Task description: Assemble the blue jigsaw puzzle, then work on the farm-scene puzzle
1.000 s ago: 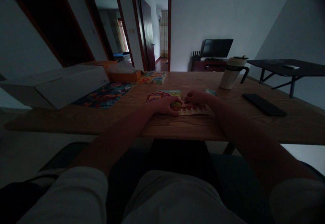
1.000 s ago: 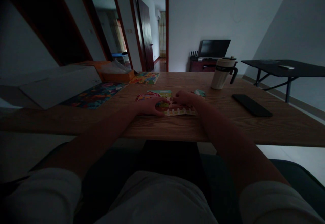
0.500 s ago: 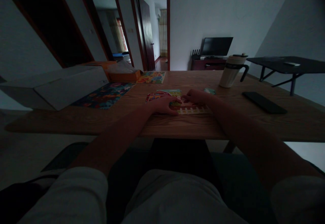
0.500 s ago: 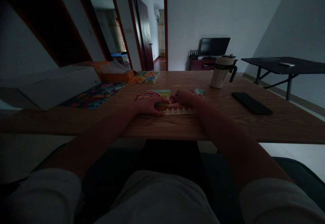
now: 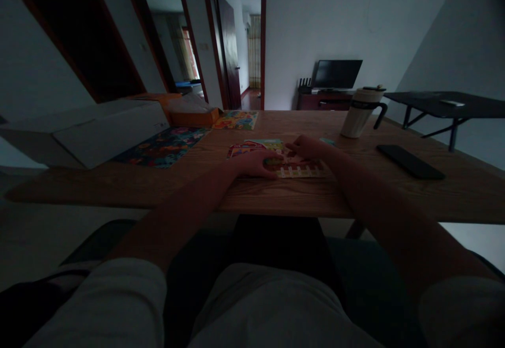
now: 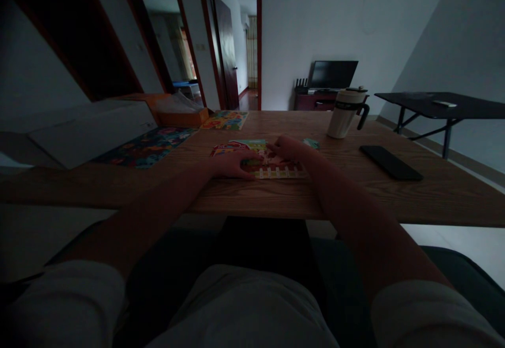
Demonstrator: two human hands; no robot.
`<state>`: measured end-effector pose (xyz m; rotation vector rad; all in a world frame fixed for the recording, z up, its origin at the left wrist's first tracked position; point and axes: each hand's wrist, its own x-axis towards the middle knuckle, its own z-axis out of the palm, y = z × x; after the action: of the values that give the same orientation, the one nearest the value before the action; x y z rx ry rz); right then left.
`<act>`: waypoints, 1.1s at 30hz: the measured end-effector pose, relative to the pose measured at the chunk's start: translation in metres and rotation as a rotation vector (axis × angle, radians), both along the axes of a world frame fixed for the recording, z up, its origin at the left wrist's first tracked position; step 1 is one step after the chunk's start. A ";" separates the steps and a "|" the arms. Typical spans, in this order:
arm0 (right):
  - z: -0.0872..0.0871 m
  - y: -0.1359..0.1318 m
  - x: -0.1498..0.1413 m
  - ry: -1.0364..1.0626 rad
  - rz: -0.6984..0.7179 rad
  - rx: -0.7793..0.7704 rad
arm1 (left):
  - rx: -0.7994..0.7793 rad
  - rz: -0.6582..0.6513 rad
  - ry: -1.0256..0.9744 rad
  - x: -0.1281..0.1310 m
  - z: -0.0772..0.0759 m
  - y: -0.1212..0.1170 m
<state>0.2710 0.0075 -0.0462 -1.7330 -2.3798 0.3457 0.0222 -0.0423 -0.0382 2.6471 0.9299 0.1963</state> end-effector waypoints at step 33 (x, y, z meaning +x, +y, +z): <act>0.026 -0.004 0.026 0.327 -0.211 0.251 | -0.091 0.123 -0.171 0.011 -0.005 -0.002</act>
<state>0.2973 0.0030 -0.0202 -1.6464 -1.9042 0.2619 0.0329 -0.0446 -0.0427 2.4483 1.0194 0.3931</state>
